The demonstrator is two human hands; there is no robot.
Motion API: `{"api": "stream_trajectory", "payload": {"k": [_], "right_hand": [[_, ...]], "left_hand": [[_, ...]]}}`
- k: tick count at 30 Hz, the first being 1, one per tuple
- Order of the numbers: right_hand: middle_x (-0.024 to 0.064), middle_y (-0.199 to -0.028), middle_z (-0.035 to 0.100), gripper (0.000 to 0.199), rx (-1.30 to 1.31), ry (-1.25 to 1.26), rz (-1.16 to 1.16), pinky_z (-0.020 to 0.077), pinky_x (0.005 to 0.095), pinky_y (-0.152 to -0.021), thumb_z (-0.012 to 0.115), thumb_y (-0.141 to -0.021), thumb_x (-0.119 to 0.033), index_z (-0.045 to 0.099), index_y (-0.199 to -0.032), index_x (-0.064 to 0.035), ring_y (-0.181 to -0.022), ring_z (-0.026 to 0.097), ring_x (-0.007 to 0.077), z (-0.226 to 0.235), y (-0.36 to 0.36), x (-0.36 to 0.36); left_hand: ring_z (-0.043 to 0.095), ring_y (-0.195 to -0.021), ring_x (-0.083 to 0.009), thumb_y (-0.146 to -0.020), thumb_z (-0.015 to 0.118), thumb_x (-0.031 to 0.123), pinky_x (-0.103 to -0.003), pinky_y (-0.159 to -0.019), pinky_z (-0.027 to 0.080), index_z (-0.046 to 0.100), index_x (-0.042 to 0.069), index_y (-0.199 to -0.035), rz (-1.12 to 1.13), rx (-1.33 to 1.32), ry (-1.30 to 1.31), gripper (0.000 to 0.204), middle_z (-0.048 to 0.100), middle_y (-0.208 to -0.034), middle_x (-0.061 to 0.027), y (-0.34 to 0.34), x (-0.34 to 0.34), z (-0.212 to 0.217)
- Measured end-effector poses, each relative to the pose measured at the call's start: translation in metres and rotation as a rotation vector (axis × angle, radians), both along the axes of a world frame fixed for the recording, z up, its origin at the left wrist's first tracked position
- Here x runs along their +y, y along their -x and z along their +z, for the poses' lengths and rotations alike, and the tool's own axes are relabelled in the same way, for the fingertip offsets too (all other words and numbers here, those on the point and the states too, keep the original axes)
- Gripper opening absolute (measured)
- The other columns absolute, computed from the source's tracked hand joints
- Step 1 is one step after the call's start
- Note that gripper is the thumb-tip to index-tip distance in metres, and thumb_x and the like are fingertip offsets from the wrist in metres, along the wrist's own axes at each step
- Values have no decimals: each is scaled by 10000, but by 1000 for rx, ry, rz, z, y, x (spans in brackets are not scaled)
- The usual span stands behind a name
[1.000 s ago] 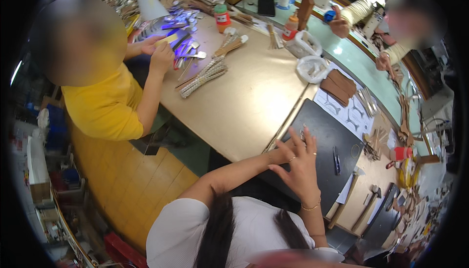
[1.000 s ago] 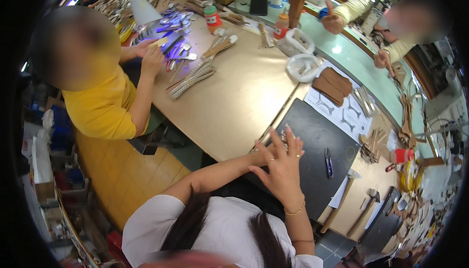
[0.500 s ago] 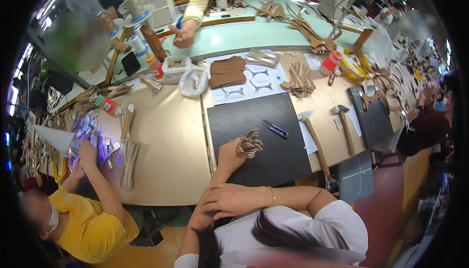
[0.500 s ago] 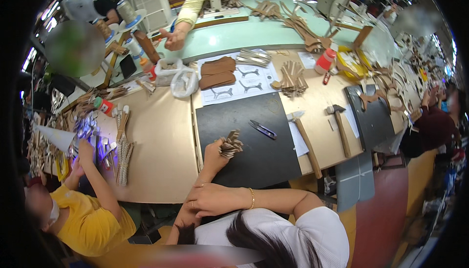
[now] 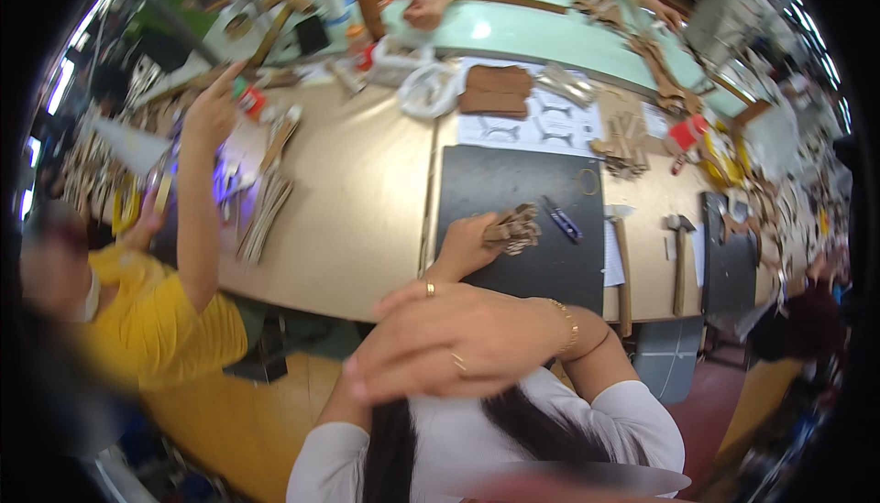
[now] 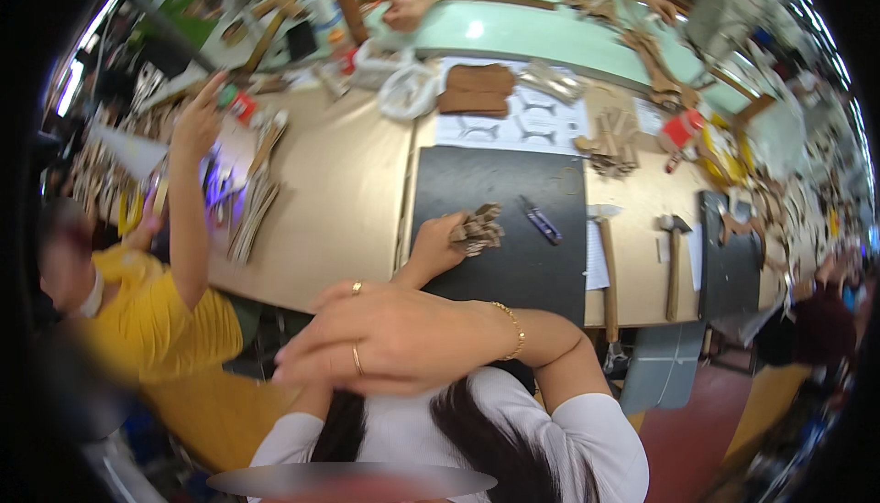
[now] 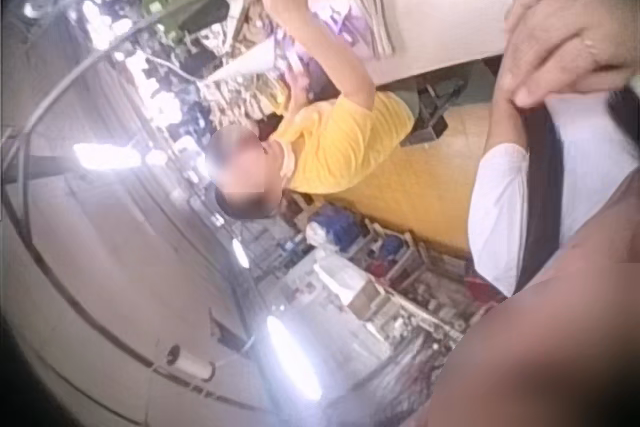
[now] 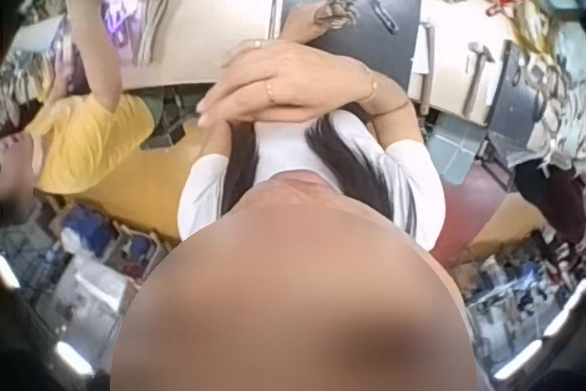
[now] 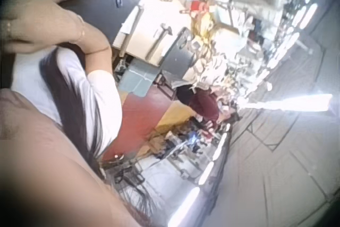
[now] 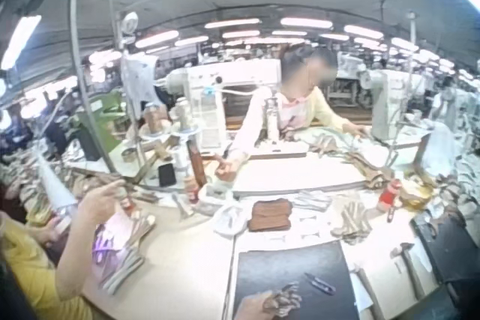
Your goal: The person applies glue from a red bottle onto thin wooden sticks one by one. They pick up each stick, apply the adhesive, and place it on a black mat on the table.
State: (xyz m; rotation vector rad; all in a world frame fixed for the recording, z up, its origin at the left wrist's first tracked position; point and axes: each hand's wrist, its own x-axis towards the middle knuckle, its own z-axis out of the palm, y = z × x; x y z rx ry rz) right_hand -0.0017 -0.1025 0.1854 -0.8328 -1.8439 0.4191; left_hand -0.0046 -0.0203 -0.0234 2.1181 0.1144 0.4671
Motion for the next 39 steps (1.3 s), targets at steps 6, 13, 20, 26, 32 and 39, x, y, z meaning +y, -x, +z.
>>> {"api": "stream_trajectory", "payload": {"k": [6, 13, 20, 26, 32, 39], "right_hand": [[97, -1101, 632, 286, 330, -348, 198, 460, 368, -850, 627, -870, -133, 653, -1141, -47, -900, 615, 220, 47, 30, 17], [113, -1005, 684, 100, 577, -610, -9, 482, 366, -776, 660, -865, -63, 715, -925, -6, -734, 625, 200, 50, 58, 24], [81, -851, 686, 77, 560, -761, -239, 502, 362, -715, 726, -779, -15, 694, -839, 22, -636, 609, 179, 60, 48, 22], [60, -802, 667, 61, 456, -941, -554, 510, 384, -724, 696, -778, -19, 651, -738, -17, -617, 597, 167, 65, 34, 15], [60, -857, 666, 52, 454, -783, -516, 500, 403, -751, 685, -798, -55, 663, -839, -32, -676, 603, 193, 71, 23, 0], [60, -1038, 642, 388, -35, -178, -679, 455, 375, -863, 677, -746, -155, 651, -1130, -107, -914, 611, 222, 37, -32, -21]], "left_hand": [[606, -721, -372, -719, 701, 175, -452, -618, 471, 573, 85, -790, -24, 60, -13, 171, 623, -718, -136, 2, 5, 3], [615, -711, -354, -712, 705, 178, -432, -622, 476, 574, 80, -781, -16, 73, 7, 177, 619, -715, -141, 2, 4, 5], [611, -726, -369, -694, 703, 149, -434, -628, 479, 562, 65, -781, -7, 1, -22, 186, 612, -724, -150, 0, 3, 0], [603, -697, -389, -690, 703, 114, -436, -598, 470, 545, 56, -774, -9, -10, 6, 188, 597, -701, -164, -3, 3, -7], [602, -702, -390, -709, 700, 97, -433, -613, 469, 614, 70, -861, -49, -9, 89, 177, 606, -709, -165, -1, 4, -3], [622, -763, -376, -713, 707, 111, -410, -666, 493, 648, 91, -954, -45, 87, 7, 250, 650, -785, -149, -2, 6, 1]]}}
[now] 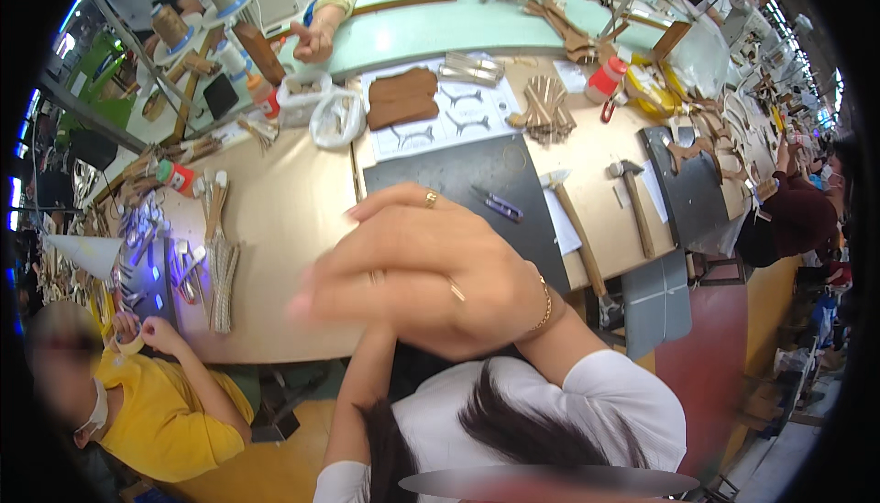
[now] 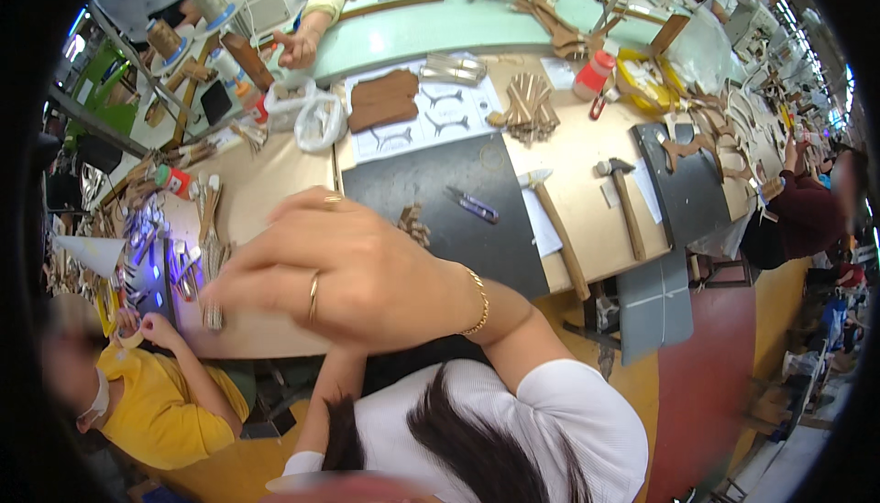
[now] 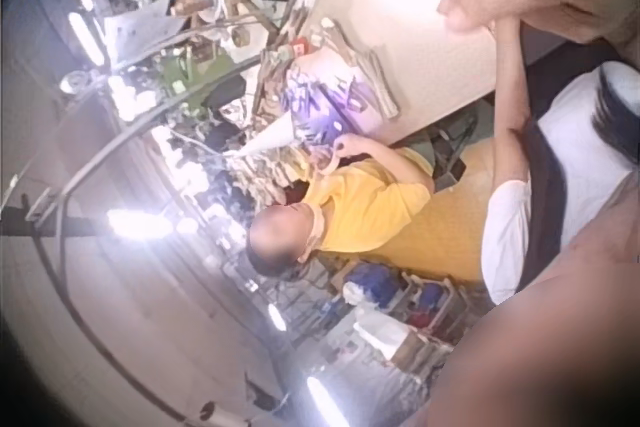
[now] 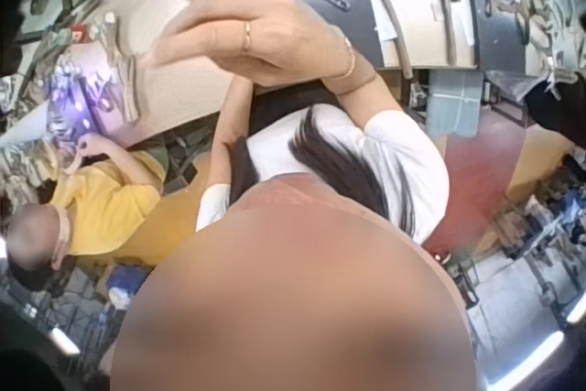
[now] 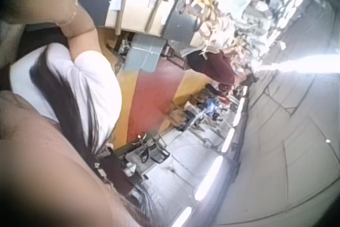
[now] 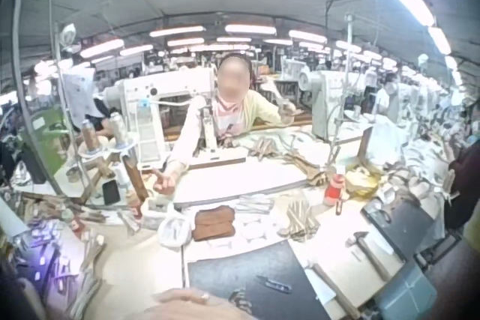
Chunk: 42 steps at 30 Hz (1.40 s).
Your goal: The person applies glue from a red bottle onto thin wooden sticks one by one. They pick up each stick, apply the adhesive, and place it on a black mat on the table.
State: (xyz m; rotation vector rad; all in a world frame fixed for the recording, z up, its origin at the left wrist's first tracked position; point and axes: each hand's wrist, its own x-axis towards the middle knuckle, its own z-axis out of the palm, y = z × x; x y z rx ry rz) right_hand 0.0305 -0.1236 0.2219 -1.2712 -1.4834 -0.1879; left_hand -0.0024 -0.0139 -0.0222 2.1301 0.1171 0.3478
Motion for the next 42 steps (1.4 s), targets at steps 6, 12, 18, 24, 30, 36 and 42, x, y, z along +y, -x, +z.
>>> {"api": "stream_trajectory", "payload": {"k": [6, 12, 18, 24, 30, 36, 42], "right_hand": [[81, -1208, 586, 397, -265, 610, -630, 365, 491, -1010, 664, -826, -273, 606, -1191, -128, -1182, 516, 253, -71, -31, -14], [74, -1196, 585, 415, -211, 659, -407, 311, 531, -1062, 655, -833, -375, 606, -1171, -139, -1208, 499, 281, -122, -3, 3], [55, -1138, 600, 477, -320, 640, 24, 275, 541, -1097, 678, -777, -419, 607, -1156, -138, -1202, 505, 252, -142, 58, 32], [84, -1175, 578, 454, -236, 529, 26, 261, 543, -1113, 682, -787, -334, 584, -1171, -112, -1232, 486, 281, -139, 52, 27], [96, -1238, 560, 426, -180, 625, -167, 243, 529, -1126, 664, -826, -268, 576, -1212, -110, -1265, 462, 274, -123, 17, 11], [118, -1173, 580, 356, -33, 689, -337, 293, 490, -1111, 640, -865, -252, 602, -1179, -88, -1209, 501, 284, -130, -22, -22], [144, -1294, 526, 562, 9, 691, -463, 334, 534, -1074, 675, -840, -290, 485, -1350, -150, -1212, 508, 312, -143, -33, -57]], "left_hand": [[627, -778, -372, -716, 708, 122, -400, -684, 503, 652, 92, -970, -17, 60, -24, 262, 664, -807, -142, 3, -2, 1], [658, -698, -303, -760, 721, 211, -381, -648, 520, 664, 75, -918, 136, -355, -373, 216, 652, -730, -134, 4, -9, 3], [659, -660, -263, -767, 737, 217, -377, -599, 507, 643, 63, -857, 50, 165, 336, 202, 627, -684, -131, 5, -3, -8], [575, -655, -370, -709, 740, 101, -404, -591, 467, 580, 40, -834, -6, -116, 110, 212, 610, -707, -166, 2, -4, -14], [628, -796, -357, -753, 690, 118, -411, -694, 500, 602, 36, -1065, 75, -109, -173, 334, 651, -948, -157, 17, -2, -9], [652, -821, -335, -798, 656, 141, -393, -719, 507, 596, 8, -1085, -17, -241, -224, 322, 662, -975, -157, 6, -1, -6], [647, -678, -217, -854, 660, 128, -298, -612, 467, 611, -17, -983, -13, -123, 213, 201, 649, -746, -118, 8, -2, -5]]}}
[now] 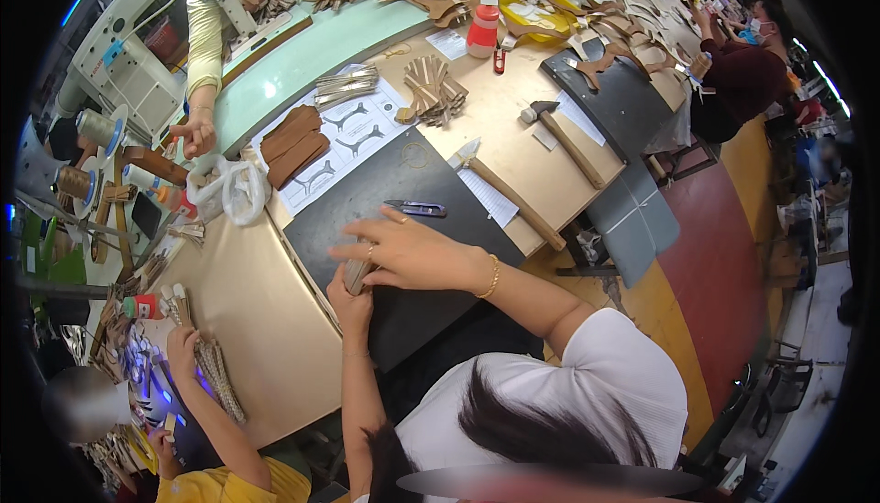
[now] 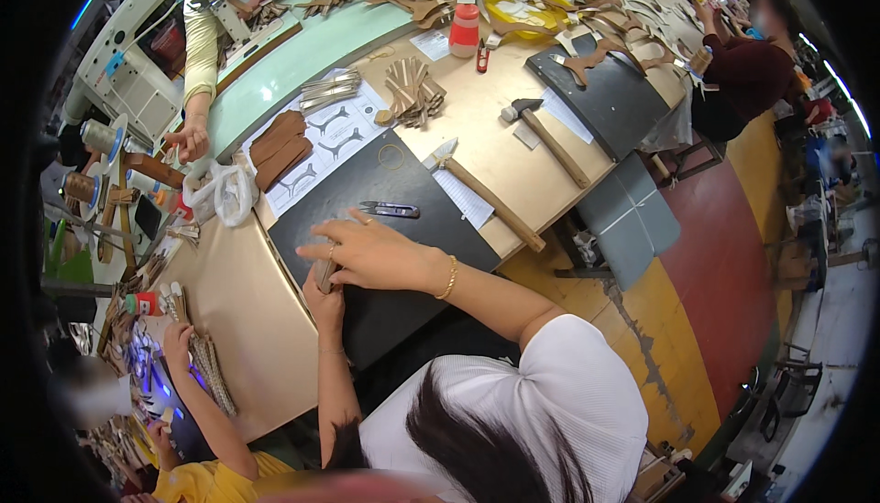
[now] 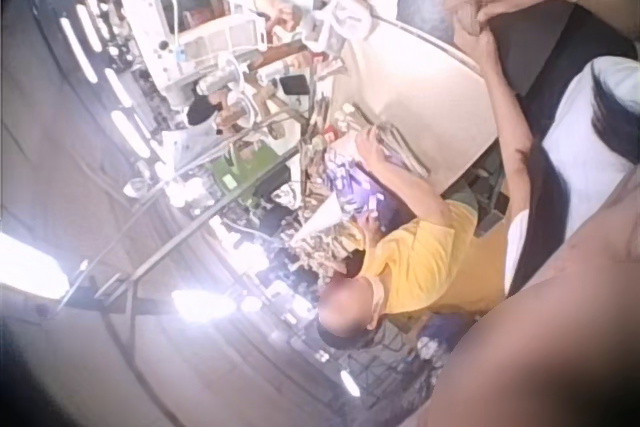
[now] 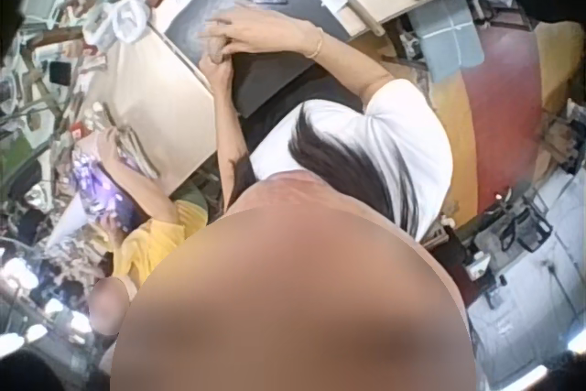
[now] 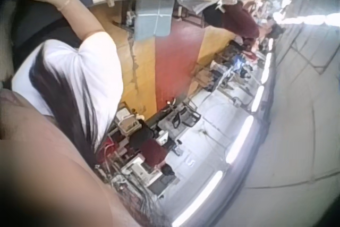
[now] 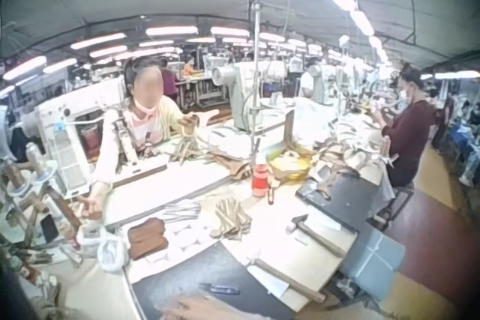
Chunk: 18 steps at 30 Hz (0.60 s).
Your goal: The person applies glue from a red bottle onto thin wooden sticks one by one. They pick up each stick, apply the adhesive, and place it on a black mat on the table.
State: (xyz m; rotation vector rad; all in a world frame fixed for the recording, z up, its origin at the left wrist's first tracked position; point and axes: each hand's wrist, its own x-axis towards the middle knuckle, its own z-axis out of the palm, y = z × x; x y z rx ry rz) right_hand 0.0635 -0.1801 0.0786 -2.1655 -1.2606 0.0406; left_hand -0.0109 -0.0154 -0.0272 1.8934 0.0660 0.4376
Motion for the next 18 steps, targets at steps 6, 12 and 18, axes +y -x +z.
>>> {"api": "stream_trajectory", "payload": {"k": [6, 12, 18], "right_hand": [[191, -1406, 438, 671, 87, 104, -163, 335, 521, -1073, 665, -850, -303, 370, -1436, -161, -1266, 455, 355, -5, -22, -41], [130, -1356, 512, 507, 150, 192, -218, 338, 484, -1074, 637, -877, -267, 502, -1341, -111, -1217, 504, 321, -10, -30, -69], [122, -1298, 557, 444, 198, 130, -126, 354, 475, -1064, 644, -871, -234, 549, -1280, -88, -1194, 522, 305, -23, -16, -67]], "left_hand": [[486, -479, -75, -900, 675, 174, -214, -426, 367, 544, 50, -782, 111, 211, 481, 215, 521, -603, 4, -5, 2, 8], [532, -456, -107, -872, 670, 249, -261, -422, 402, 541, 25, -728, 111, 577, 170, 296, 553, -581, -46, -36, 28, 37], [653, -698, -336, -800, 655, 247, -424, -659, 504, 640, 23, -890, 24, 539, -346, 242, 650, -708, -171, -82, 53, 50]]}}
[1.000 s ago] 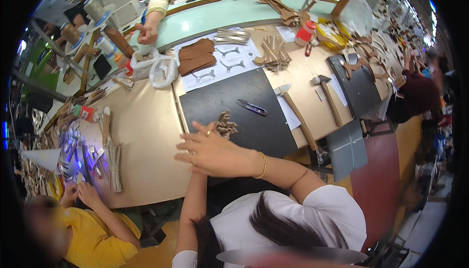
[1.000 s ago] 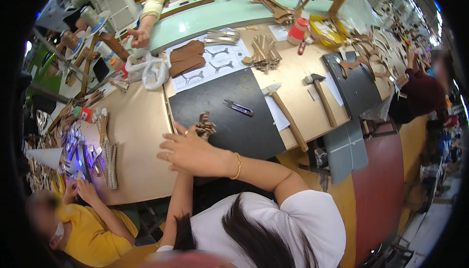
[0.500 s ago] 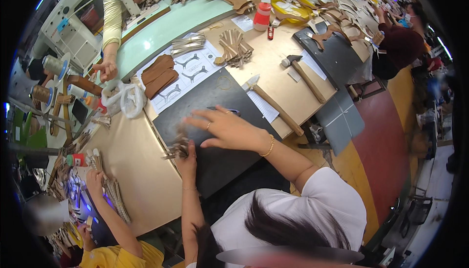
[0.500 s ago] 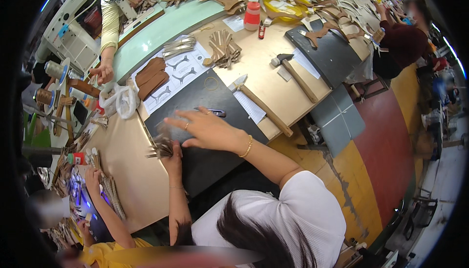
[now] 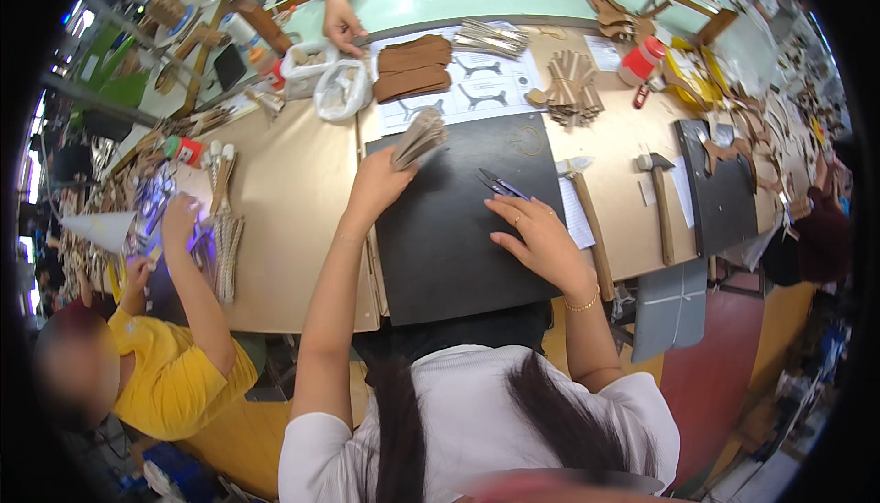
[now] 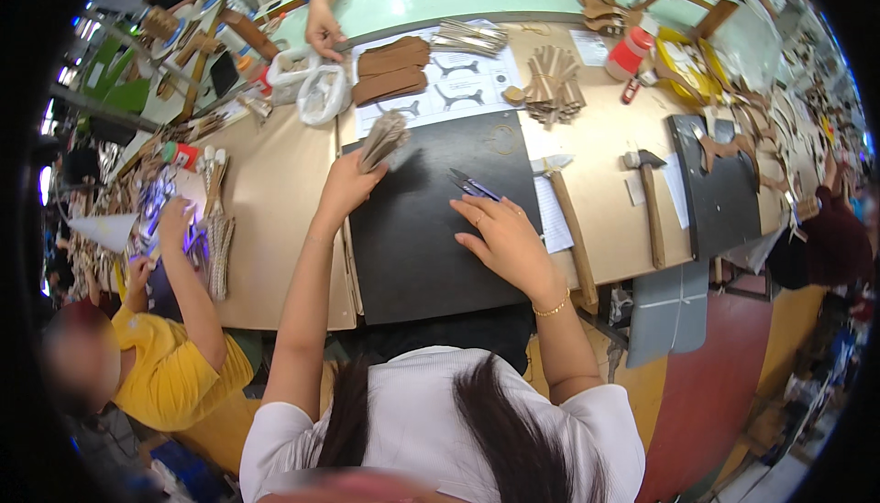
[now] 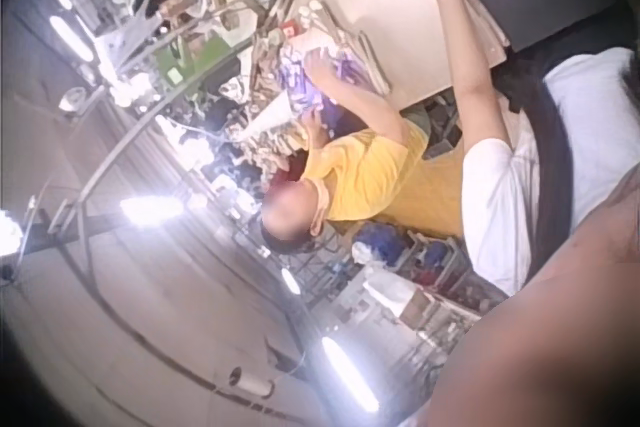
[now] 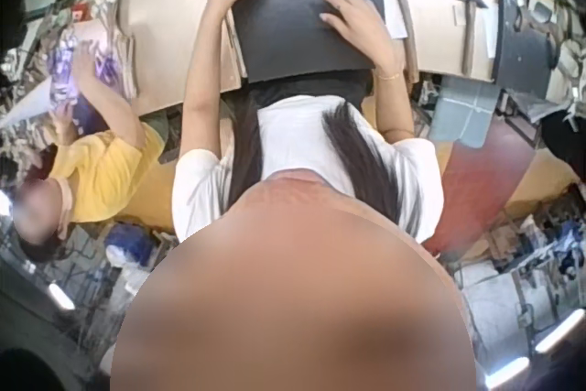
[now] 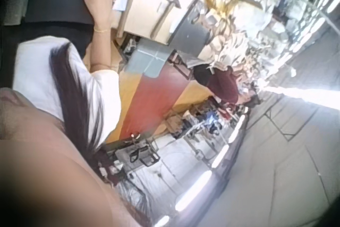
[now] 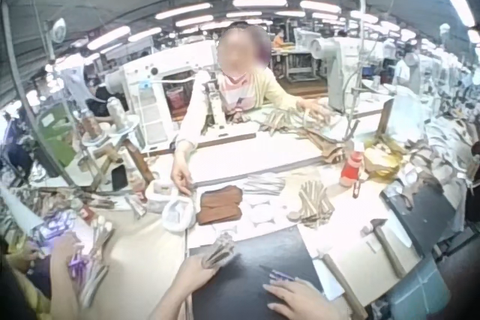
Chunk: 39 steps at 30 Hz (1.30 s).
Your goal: The person applies glue from a red bottle onto thin wooden sticks one by one. They pick up each stick, apply the adhesive, and place it on a black mat on the table.
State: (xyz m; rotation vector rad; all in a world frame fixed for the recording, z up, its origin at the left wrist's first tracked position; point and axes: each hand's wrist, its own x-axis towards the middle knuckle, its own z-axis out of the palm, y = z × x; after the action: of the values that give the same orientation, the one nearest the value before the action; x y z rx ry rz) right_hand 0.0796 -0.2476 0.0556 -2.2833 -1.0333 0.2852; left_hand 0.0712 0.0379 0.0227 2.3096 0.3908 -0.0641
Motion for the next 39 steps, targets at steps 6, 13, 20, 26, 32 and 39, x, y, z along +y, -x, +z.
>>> {"api": "stream_trajectory", "payload": {"k": [6, 13, 20, 26, 32, 39], "right_hand": [[152, -1276, 549, 420, -95, -90, -136, 392, 412, -1002, 699, -821, -152, 602, -1218, -58, -1172, 518, 334, -16, -6, 4], [132, -945, 576, 348, -114, -26, -329, 458, 371, -807, 741, -781, -123, 627, -1086, 0, -873, 561, 284, -44, -22, 12], [96, -819, 565, 246, -125, 40, -513, 469, 350, -708, 730, -808, -148, 643, -996, -16, -757, 558, 229, -49, -27, -6], [84, -813, 570, 255, -134, 80, -553, 473, 361, -680, 710, -830, -186, 650, -1023, -30, -730, 564, 240, -49, -28, -11], [128, -811, 629, 179, -207, 18, -560, 490, 393, -668, 646, -857, -179, 667, -964, -37, -729, 615, 297, -45, -29, -16], [149, -770, 655, 192, -149, 20, -787, 502, 365, -643, 664, -835, -171, 686, -908, 4, -673, 639, 277, -34, -28, -53]], "left_hand": [[639, -849, -388, -769, 658, 230, -463, -757, 499, 632, 33, -876, -103, -23, -269, 225, 665, -824, -211, 4, -2, -1], [654, -804, -360, -731, 706, 206, -458, -717, 517, 640, 43, -846, -148, -13, -346, 210, 671, -795, -178, 24, -10, 6], [657, -830, -313, -678, 773, 208, -409, -702, 535, 626, 37, -869, -303, -42, -436, 296, 642, -869, -133, 73, -36, 6], [622, -865, -303, -642, 826, 271, -398, -693, 532, 556, 30, -1018, -220, -3, -471, 522, 599, -936, -129, 92, -51, 13], [555, -1000, -315, -624, 844, 304, -424, -819, 467, 535, 47, -1034, -178, 54, -494, 574, 547, -1030, -146, 95, -57, 19], [512, -982, -329, -599, 857, 319, -426, -836, 430, 544, 60, -1106, -195, -17, -497, 649, 518, -1040, -134, 100, -60, 15]]}}
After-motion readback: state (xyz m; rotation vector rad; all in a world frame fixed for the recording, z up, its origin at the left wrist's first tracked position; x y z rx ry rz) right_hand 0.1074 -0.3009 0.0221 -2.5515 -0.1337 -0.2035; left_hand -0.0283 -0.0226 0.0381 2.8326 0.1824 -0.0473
